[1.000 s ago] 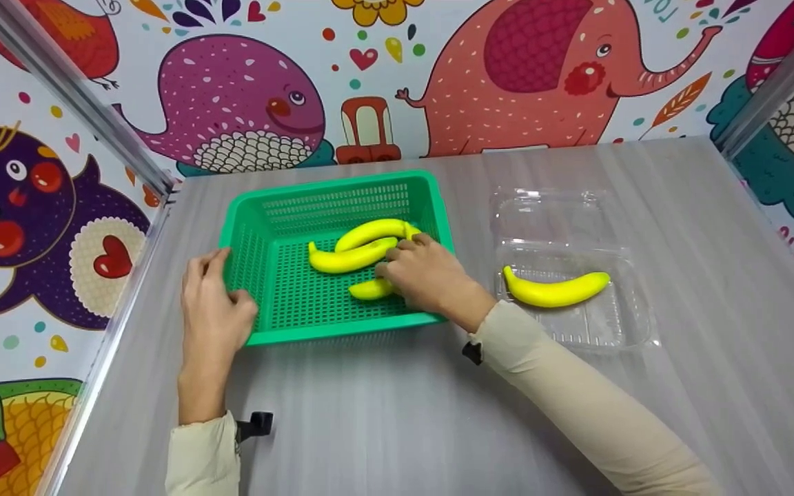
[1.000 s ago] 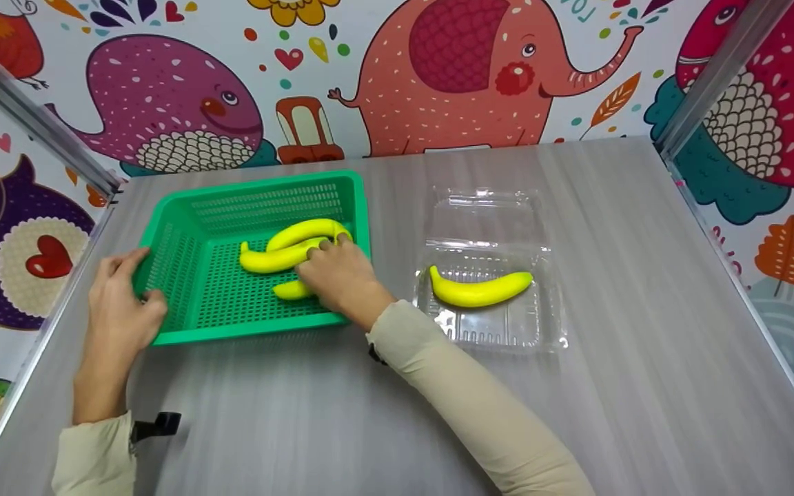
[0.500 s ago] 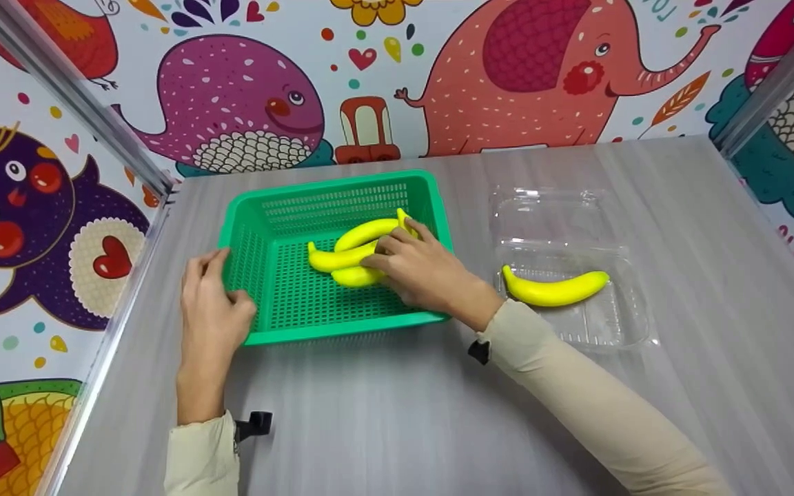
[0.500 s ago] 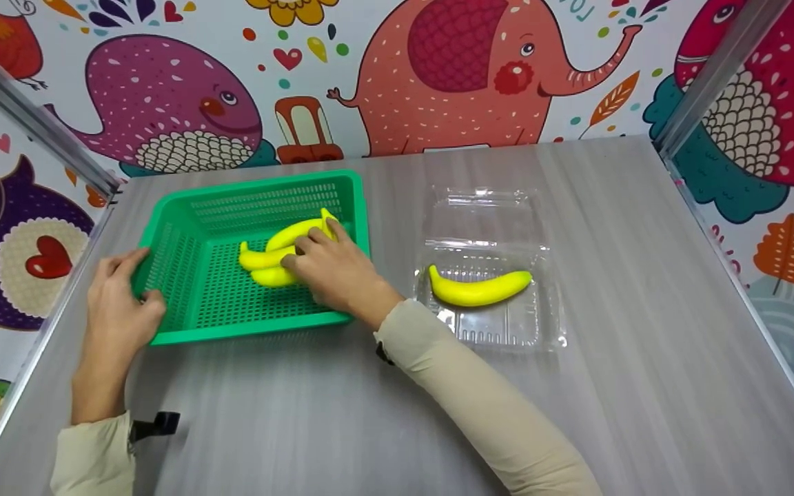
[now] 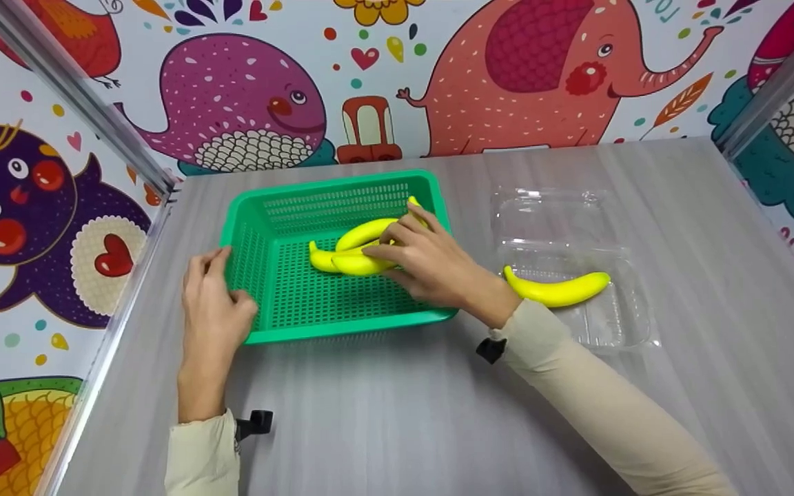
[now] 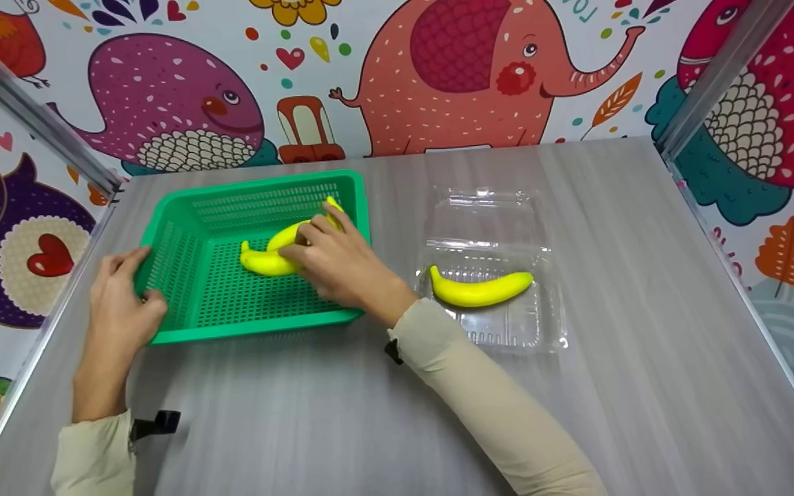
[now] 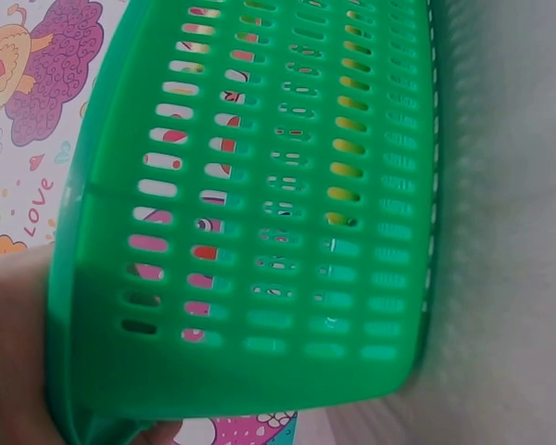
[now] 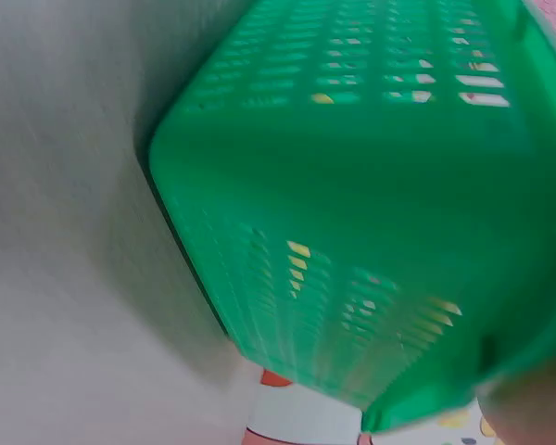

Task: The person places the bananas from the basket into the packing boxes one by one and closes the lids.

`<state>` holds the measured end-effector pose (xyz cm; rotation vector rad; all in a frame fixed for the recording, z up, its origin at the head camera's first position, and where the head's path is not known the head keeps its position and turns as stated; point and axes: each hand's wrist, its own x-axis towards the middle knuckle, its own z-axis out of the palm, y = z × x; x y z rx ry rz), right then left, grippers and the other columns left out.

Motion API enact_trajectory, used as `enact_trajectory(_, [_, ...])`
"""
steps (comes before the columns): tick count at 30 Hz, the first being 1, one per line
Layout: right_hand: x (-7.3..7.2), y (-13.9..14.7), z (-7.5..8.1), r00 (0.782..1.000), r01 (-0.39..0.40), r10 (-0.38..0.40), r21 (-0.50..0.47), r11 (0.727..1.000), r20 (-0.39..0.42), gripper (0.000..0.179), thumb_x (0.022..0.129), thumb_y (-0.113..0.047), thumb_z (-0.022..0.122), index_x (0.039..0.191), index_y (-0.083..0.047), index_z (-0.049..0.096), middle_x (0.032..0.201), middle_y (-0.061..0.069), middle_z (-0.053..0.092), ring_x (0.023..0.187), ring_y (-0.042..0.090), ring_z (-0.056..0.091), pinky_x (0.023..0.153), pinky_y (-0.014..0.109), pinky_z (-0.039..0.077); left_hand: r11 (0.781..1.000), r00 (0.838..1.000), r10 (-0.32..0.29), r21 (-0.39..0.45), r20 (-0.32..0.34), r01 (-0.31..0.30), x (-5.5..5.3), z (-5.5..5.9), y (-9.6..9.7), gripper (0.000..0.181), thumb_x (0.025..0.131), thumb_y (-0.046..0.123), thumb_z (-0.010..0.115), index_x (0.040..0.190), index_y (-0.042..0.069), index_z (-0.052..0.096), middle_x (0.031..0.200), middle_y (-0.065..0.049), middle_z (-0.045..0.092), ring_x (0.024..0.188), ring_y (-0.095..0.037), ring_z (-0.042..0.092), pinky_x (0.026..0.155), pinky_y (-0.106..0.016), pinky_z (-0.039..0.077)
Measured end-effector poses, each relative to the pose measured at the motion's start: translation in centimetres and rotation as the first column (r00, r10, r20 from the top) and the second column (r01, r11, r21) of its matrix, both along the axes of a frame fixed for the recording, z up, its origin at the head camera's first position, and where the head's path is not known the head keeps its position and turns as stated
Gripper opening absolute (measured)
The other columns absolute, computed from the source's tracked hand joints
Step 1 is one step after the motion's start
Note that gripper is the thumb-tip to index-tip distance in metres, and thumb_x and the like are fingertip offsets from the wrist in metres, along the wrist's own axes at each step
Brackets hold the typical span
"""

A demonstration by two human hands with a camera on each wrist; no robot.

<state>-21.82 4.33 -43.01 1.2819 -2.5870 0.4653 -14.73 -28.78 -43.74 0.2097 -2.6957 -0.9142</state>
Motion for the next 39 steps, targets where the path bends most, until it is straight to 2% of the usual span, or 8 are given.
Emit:
enact_trajectory(4, [0.3, 1.2, 0.5, 1.000, 0.017, -0.018, -0.041, 0.999, -0.022, 0.041, 0.099, -0.024, 0.080, 0.140, -0.022, 0.075, 0.124, 0.004, 0.072, 0.124, 0.028, 0.059, 0.134, 0.060, 0.020, 1.000, 1.000, 0.004, -0.004, 0.003, -0.004, 0.0, 0.0, -0.1, 0.072, 0.090, -0.010, 0.045, 0.161, -0.002, 0.047, 0.159, -0.026, 0.046, 0.149, -0.046, 0.042, 0.113, -0.060, 0.042])
enact_trajectory(13, [1.5, 3.9, 1.1, 0.998, 0.029, -0.033, -0.063, 0.998, -0.058, 0.047, 0.095, -0.025, 0.084, 0.141, -0.022, 0.074, 0.122, 0.005, 0.072, 0.123, 0.029, 0.059, 0.131, 0.059, 0.029, 1.000, 1.000, 0.004, 0.000, -0.026, -0.004, 0.4, -0.2, -0.1, 0.070, 0.090, -0.011, 0.045, 0.160, -0.004, 0.049, 0.157, -0.027, 0.047, 0.145, -0.046, 0.044, 0.103, -0.056, 0.042])
enact_trajectory(23, [2.8, 7.3, 1.7, 0.993, 0.115, -0.116, -0.100, 0.988, -0.005, 0.047, 0.092, -0.020, 0.087, 0.138, -0.021, 0.076, 0.121, 0.006, 0.072, 0.121, 0.030, 0.058, 0.122, 0.061, 0.036, 1.000, 1.000, -0.001, 0.002, -0.003, 0.001, 0.1, -0.2, 0.2, 0.071, 0.090, -0.011, 0.046, 0.161, -0.003, 0.047, 0.157, -0.027, 0.047, 0.147, -0.045, 0.043, 0.108, -0.057, 0.043])
enact_trajectory(32, [3.4, 11.3, 1.8, 0.967, 0.246, -0.234, -0.139, 0.959, 0.097, 0.050, 0.092, -0.024, 0.088, 0.140, -0.021, 0.076, 0.123, 0.004, 0.072, 0.119, 0.026, 0.059, 0.106, 0.054, 0.043, 1.000, 1.000, 0.001, -0.005, 0.007, -0.001, 0.1, -0.1, 0.0, 0.072, 0.091, -0.010, 0.047, 0.162, -0.002, 0.046, 0.158, -0.026, 0.046, 0.147, -0.045, 0.044, 0.111, -0.059, 0.044])
enact_trajectory(39, [3.6, 13.9, 1.2, 0.956, 0.283, -0.269, -0.135, 0.949, 0.116, 0.048, 0.089, -0.019, 0.089, 0.136, -0.018, 0.078, 0.119, 0.004, 0.073, 0.116, 0.027, 0.063, 0.109, 0.063, 0.043, 1.000, 1.000, 0.004, -0.007, -0.021, -0.004, 0.1, -0.1, 0.0, 0.070, 0.090, -0.011, 0.046, 0.160, -0.004, 0.048, 0.155, -0.027, 0.048, 0.145, -0.045, 0.045, 0.110, -0.058, 0.043])
